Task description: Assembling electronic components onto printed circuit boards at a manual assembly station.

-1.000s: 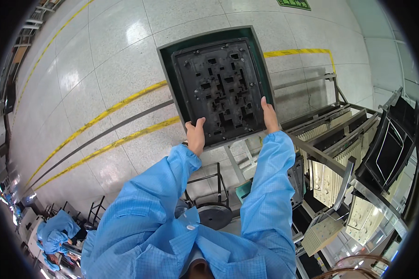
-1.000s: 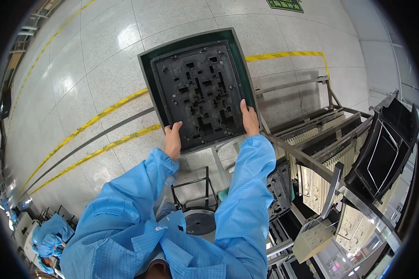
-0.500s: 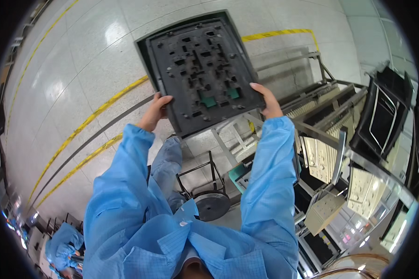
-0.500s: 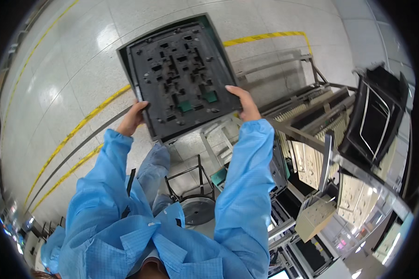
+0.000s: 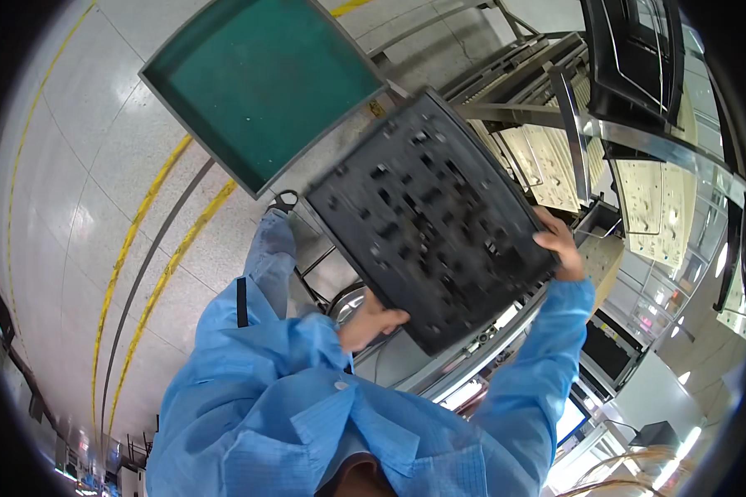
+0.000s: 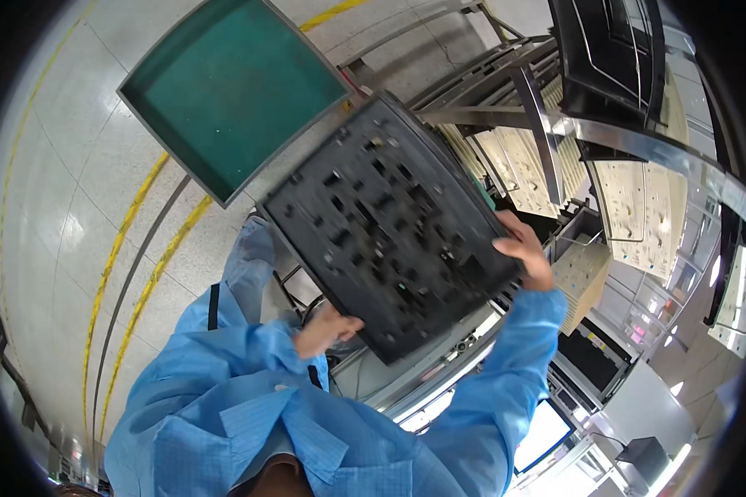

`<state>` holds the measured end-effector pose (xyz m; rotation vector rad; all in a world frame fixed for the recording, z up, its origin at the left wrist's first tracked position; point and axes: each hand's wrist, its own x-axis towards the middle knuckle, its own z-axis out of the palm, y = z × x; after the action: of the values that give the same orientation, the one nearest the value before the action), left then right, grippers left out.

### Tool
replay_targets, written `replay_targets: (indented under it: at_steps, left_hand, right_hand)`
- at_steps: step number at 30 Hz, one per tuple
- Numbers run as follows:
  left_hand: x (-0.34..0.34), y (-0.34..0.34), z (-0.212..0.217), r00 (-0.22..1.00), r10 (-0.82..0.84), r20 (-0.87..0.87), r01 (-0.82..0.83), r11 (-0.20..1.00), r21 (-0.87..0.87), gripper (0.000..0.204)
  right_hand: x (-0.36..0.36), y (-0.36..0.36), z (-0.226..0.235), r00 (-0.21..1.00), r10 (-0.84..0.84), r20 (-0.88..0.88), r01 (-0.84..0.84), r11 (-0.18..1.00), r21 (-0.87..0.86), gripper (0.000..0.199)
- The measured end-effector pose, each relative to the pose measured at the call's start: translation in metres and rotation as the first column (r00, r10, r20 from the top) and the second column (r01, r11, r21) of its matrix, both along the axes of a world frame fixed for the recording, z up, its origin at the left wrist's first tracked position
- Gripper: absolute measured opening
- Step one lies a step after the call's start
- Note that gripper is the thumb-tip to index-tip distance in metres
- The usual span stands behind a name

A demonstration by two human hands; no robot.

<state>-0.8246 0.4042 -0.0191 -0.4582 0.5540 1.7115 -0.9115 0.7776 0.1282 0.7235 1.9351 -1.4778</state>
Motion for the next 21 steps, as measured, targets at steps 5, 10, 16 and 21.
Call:
replay_targets:
  at_steps: [5,10,16,21]
  left_hand:
    - [0.097,0.083,-0.011,1.0,-0.006,0.014,0.006,0.999,0.047,0.089]
    - [0.111,0.151,-0.03,0.99,-0.054,0.127,0.085,0.965,-0.249,0.071]
    - [0.092,0.14,-0.032,0.926,-0.377,0.005,0.369,0.904,-0.217,0.069]
    - [0.073,0.079,-0.058,0.799,-0.585,-0.136,0.529,0.793,-0.302,0.044]
  right_hand:
    - [0.045,0.063,0.024,0.995,0.013,0.103,-0.024,0.994,0.11,0.085]
    - [0.096,0.112,-0.037,0.961,-0.265,-0.074,0.275,0.945,0.178,0.061]
    - [0.196,0.018,-0.078,0.828,-0.075,-0.555,0.427,0.727,0.538,0.051]
    - [0.381,-0.136,-0.111,0.632,-0.54,-0.556,0.766,0.329,0.551,0.04]
